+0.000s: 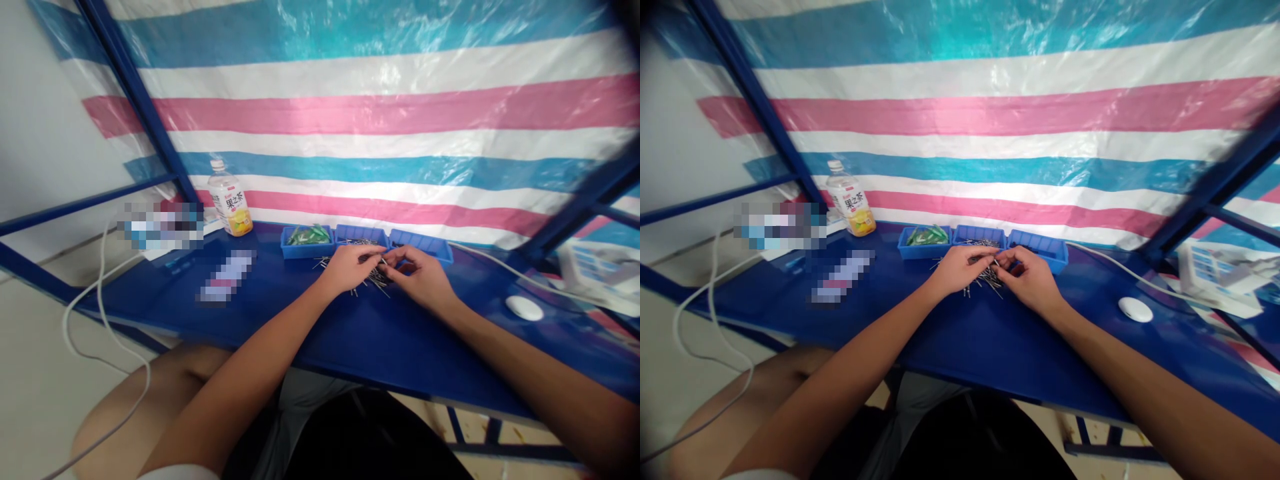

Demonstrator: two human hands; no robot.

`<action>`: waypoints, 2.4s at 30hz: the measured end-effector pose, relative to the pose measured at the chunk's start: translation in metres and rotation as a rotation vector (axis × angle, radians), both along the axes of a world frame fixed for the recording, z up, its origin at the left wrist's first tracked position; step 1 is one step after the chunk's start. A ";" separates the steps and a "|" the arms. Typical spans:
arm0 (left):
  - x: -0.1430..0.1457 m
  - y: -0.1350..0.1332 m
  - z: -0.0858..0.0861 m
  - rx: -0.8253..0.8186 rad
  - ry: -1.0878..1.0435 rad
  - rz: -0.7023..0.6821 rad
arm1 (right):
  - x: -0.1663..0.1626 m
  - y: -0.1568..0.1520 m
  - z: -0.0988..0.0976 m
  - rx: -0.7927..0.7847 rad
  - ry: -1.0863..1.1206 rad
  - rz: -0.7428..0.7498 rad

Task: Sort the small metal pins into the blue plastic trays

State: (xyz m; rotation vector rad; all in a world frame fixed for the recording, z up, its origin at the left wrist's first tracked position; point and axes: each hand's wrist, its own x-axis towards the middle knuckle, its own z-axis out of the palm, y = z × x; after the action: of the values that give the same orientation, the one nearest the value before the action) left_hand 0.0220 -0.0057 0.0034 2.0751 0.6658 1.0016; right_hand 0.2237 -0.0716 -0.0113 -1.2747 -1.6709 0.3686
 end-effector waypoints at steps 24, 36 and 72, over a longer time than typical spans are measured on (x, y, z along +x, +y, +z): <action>0.001 0.005 -0.006 -0.141 -0.097 0.038 | 0.008 0.004 -0.004 0.024 -0.257 0.053; 0.001 0.006 -0.009 -0.063 -0.051 0.002 | 0.004 0.000 0.005 0.029 -0.329 0.097; -0.001 -0.002 0.005 -0.068 -0.110 0.118 | 0.025 0.011 -0.007 -0.048 -0.489 -0.060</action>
State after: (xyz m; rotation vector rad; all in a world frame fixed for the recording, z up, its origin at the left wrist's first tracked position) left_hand 0.0211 -0.0076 0.0081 1.9256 0.7615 1.1349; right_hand 0.2483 -0.0609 -0.0180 -1.5323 -2.0304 0.0583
